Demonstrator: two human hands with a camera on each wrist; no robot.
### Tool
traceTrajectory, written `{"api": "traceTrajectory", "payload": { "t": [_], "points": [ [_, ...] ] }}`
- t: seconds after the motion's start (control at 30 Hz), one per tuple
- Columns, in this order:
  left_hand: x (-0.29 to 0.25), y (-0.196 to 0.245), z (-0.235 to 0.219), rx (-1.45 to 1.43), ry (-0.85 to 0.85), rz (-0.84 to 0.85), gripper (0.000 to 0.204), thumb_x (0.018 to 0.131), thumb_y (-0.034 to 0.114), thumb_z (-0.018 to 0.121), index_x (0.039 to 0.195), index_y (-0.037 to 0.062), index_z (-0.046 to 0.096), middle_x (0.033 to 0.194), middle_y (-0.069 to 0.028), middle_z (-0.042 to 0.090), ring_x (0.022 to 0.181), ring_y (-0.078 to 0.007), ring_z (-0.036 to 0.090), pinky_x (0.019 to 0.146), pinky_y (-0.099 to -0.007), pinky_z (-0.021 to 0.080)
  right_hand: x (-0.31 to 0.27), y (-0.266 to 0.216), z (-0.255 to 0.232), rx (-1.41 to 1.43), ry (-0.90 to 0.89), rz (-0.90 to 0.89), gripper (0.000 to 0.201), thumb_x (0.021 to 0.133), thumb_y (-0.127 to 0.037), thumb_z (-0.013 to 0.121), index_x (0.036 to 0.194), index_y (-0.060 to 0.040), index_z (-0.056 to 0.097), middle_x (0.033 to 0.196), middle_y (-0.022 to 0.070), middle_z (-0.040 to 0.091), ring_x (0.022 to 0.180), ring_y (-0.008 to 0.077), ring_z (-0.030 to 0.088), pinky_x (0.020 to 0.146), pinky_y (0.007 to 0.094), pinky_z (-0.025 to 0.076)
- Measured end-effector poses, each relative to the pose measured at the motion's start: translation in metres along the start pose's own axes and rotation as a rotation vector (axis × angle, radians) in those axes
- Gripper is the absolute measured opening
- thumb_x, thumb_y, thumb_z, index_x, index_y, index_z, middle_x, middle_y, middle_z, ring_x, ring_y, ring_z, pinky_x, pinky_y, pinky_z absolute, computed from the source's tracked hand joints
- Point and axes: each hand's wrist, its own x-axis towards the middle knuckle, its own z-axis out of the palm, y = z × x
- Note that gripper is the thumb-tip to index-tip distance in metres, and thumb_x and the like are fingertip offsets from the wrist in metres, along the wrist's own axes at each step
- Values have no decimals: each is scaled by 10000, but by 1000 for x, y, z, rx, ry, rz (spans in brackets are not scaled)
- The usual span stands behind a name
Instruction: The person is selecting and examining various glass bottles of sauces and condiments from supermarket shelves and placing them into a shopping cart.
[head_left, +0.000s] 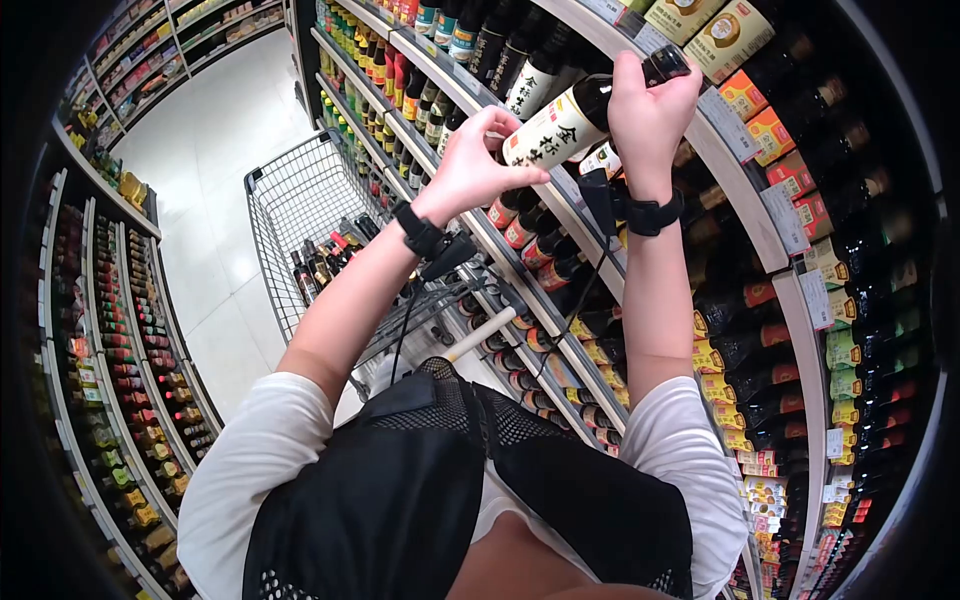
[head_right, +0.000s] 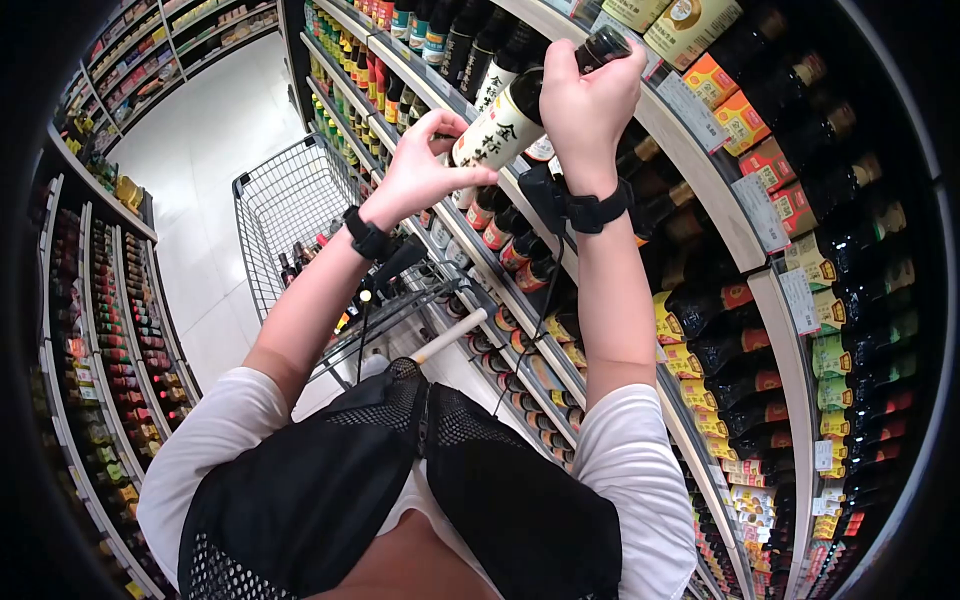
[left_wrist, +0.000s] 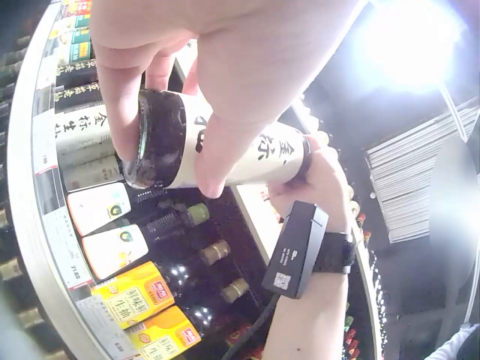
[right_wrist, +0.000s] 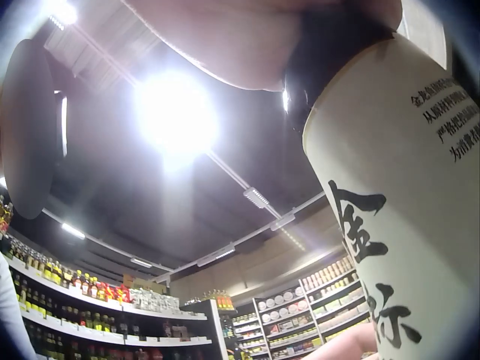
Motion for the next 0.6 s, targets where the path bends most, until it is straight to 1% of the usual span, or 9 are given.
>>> {"api": "traceTrajectory", "payload": {
  "t": [0.03, 0.2, 0.27, 0.33, 0.4, 0.43, 0.47, 0.53, 0.6],
  "points": [
    [6, -9, 1, 26, 32, 31, 619, 657, 156, 964, 1141, 39, 596, 1052, -80, 677, 957, -163, 696, 847, -311, 583, 1, 5, 2, -42, -37, 22, 469, 877, -177, 708, 1159, 124, 484, 824, 135, 672, 726, 230, 652, 768, 358, 530],
    [35, -38, 1, 62, 102, 65, 561, 648, 178, 973, 1095, 48, 662, 1027, -44, 702, 909, -133, 688, 813, -309, 576, 2, 25, 18, -87, -79, -34, 483, 921, -306, 748, 1085, 74, 499, 755, 93, 632, 665, 219, 625, 681, 380, 517],
    [47, -45, -1, 114, 38, 7, 558, 730, 91, 922, 1196, 17, 624, 1117, -54, 682, 999, -157, 704, 889, -304, 587, 4, 29, 19, -97, -166, 10, 487, 956, -330, 723, 1102, 76, 498, 775, 107, 643, 678, 220, 628, 686, 375, 518],
    [60, -53, -1, 59, 25, -4, 541, 747, 67, 906, 1203, 13, 619, 1143, -58, 682, 1032, -154, 694, 883, -295, 584, 9, 35, 21, -90, -193, -28, 480, 985, -347, 690, 1109, 76, 500, 802, 119, 658, 702, 226, 639, 692, 375, 521],
    [73, -61, 2, 27, 20, -7, 532, 758, 52, 894, 1209, 9, 616, 1149, -64, 679, 1050, -159, 688, 897, -299, 580, 13, 40, 21, -51, -278, -30, 474, 992, -347, 678, 1121, 74, 503, 825, 135, 668, 729, 248, 653, 706, 381, 526],
    [83, -67, 6, 58, 26, 42, 533, 769, 32, 879, 1229, 4, 610, 1179, -78, 675, 1055, -169, 688, 905, -310, 576, 16, 34, 19, -154, -344, -11, 471, 991, -355, 677, 1119, 69, 517, 839, 162, 682, 762, 288, 676, 721, 394, 531],
    [90, -76, 7, 127, 32, 122, 545, 772, 21, 872, 1247, -4, 606, 1219, -94, 669, 1058, -180, 688, 906, -320, 575, 17, 35, 20, -163, -349, -81, 469, 976, -348, 696, 1117, 68, 530, 864, 202, 696, 796, 340, 695, 723, 413, 534],
    [103, -88, 14, 43, 23, 136, 560, 772, 8, 864, 1269, -4, 607, 1255, -101, 662, 1056, -187, 691, 905, -324, 576, 16, 42, 25, -203, -325, -152, 449, 977, -377, 703, 1096, 37, 574, 801, 115, 668, 690, 195, 628, 665, 344, 513],
    [108, -96, 20, 4, 39, 96, 560, 741, 31, 885, 1241, 16, 634, 1191, -101, 690, 1034, -194, 688, 905, -337, 567, 12, 43, 28, -181, -310, -188, 428, 967, -355, 717, 1082, 33, 575, 775, 117, 673, 667, 225, 637, 649, 355, 516]
  ]
}}
